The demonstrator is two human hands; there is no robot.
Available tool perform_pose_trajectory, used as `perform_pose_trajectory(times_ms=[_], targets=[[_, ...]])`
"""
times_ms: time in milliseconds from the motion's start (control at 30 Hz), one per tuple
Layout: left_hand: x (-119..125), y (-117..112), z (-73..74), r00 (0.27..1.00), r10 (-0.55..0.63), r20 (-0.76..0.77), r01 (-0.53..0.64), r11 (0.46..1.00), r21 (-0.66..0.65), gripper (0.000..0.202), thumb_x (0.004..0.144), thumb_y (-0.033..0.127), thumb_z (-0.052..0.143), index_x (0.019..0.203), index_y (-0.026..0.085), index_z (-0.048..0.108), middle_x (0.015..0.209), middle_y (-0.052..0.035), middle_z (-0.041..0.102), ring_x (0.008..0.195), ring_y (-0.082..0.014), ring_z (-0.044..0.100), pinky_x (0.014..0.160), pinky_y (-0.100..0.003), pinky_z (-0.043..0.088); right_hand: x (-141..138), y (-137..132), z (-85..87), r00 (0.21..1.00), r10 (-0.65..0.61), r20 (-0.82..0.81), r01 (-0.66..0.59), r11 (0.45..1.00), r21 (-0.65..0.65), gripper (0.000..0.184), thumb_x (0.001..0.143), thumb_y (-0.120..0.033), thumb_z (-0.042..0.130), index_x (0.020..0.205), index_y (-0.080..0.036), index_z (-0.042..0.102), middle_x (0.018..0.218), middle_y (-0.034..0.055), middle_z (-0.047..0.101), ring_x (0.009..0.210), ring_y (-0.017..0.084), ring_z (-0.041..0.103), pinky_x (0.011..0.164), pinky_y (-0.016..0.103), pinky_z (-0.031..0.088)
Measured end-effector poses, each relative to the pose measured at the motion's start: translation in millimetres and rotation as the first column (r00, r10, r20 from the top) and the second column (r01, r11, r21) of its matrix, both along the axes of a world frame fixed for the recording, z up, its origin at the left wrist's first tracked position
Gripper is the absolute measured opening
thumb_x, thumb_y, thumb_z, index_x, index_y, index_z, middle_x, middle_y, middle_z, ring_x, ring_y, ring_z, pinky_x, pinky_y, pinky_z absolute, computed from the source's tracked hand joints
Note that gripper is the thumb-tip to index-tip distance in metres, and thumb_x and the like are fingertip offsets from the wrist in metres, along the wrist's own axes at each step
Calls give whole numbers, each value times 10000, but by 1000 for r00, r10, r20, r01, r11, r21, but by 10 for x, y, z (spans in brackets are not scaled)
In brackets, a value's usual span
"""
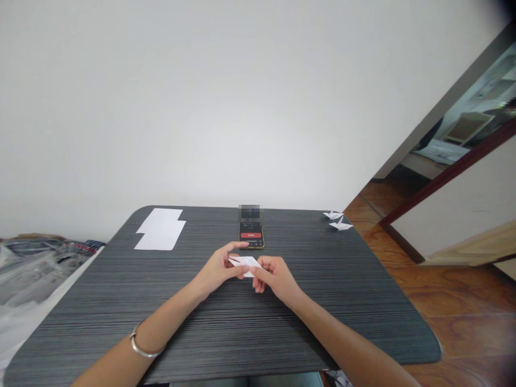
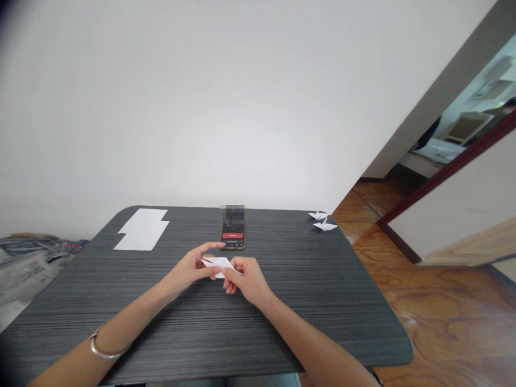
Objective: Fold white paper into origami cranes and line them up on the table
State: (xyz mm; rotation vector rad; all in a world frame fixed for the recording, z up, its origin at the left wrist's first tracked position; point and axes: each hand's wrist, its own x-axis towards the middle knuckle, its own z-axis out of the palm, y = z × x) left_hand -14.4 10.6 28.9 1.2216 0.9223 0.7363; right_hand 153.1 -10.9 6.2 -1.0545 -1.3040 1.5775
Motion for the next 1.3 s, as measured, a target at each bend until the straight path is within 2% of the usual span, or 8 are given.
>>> perform_pose_trajectory(times_ms=[167, 333, 500, 633, 900, 1100, 1167, 1300], targets=[[24, -19, -45, 998, -55, -2, 55, 998, 28, 584, 669, 210, 674, 1186, 125, 418, 695, 8, 623, 559, -93, 555, 588, -224, 433, -7, -3, 2, 999, -20, 38, 20, 1000, 3, 238, 695, -334, 608, 574, -142, 538, 437, -28, 571, 339, 67, 489, 354, 169, 402], [4, -18, 7, 999, -45, -25, 46, 999, 30, 571, 649, 177, 674, 1169, 136, 441, 701, 10, 624, 547, -92, 554, 587, -228, 441, 16, 15, 12, 999, 11, 47, -11, 1000, -2, 211, 679, -302, 613, 564, -138, 544, 439, -21, 581, 341, 67, 496, 356, 164, 409], [-34, -9, 83, 1000, -12, 7, 12, 999, -36, 616, 636, 181, 690, 1195, 128, 435, 729, -11, 651, 554, -96, 574, 601, -234, 466, 88, 61, 22, 999, -14, 32, 15, 1000, -6, 202, 681, -288, 615, 558, -140, 553, 430, -23, 581, 338, 66, 499, 353, 161, 411], [-65, 5, 126, 1000, 14, 20, -12, 996, -93, 698, 634, 184, 705, 1255, 121, 393, 783, -46, 675, 580, -109, 609, 637, -263, 496, 139, 97, 43, 1000, -22, 16, 22, 1000, -13, 191, 685, -290, 614, 581, -134, 577, 438, -20, 594, 332, 68, 502, 348, 164, 412], [-136, 44, 97, 997, -50, 63, 58, 991, -121, 787, 681, 187, 687, 1346, 105, 274, 861, -96, 695, 756, -180, 667, 709, -307, 516, 204, 134, 77, 999, 23, -29, -25, 998, -51, 214, 719, -313, 596, 612, -127, 589, 475, -4, 623, 366, 74, 543, 383, 167, 436], [-174, 51, 125, 993, -87, 76, 96, 987, -125, 844, 698, 198, 677, 1382, 155, 185, 916, -112, 698, 796, -183, 664, 765, -334, 496, 227, 157, 42, 998, -42, -37, 41, 999, -32, 223, 702, -331, 628, 613, -130, 586, 481, -7, 618, 391, 83, 561, 396, 172, 438], [-174, 52, 123, 993, -91, 79, 100, 987, -123, 814, 696, 209, 677, 1369, 166, 221, 934, -99, 693, 808, -173, 654, 770, -327, 489, 222, 153, 39, 998, -54, -20, 53, 998, -25, 232, 702, -338, 626, 602, -133, 580, 474, -9, 613, 387, 85, 558, 391, 174, 435], [-139, 64, 60, 998, -64, 14, 65, 996, -68, 498, 707, 271, 657, 1157, 117, 507, 845, -67, 690, 741, -147, 628, 703, -275, 480, 189, 119, 43, 1000, 4, 20, -4, 1000, 0, 234, 713, -340, 609, 609, -133, 576, 477, -7, 615, 391, 90, 561, 397, 182, 445]])
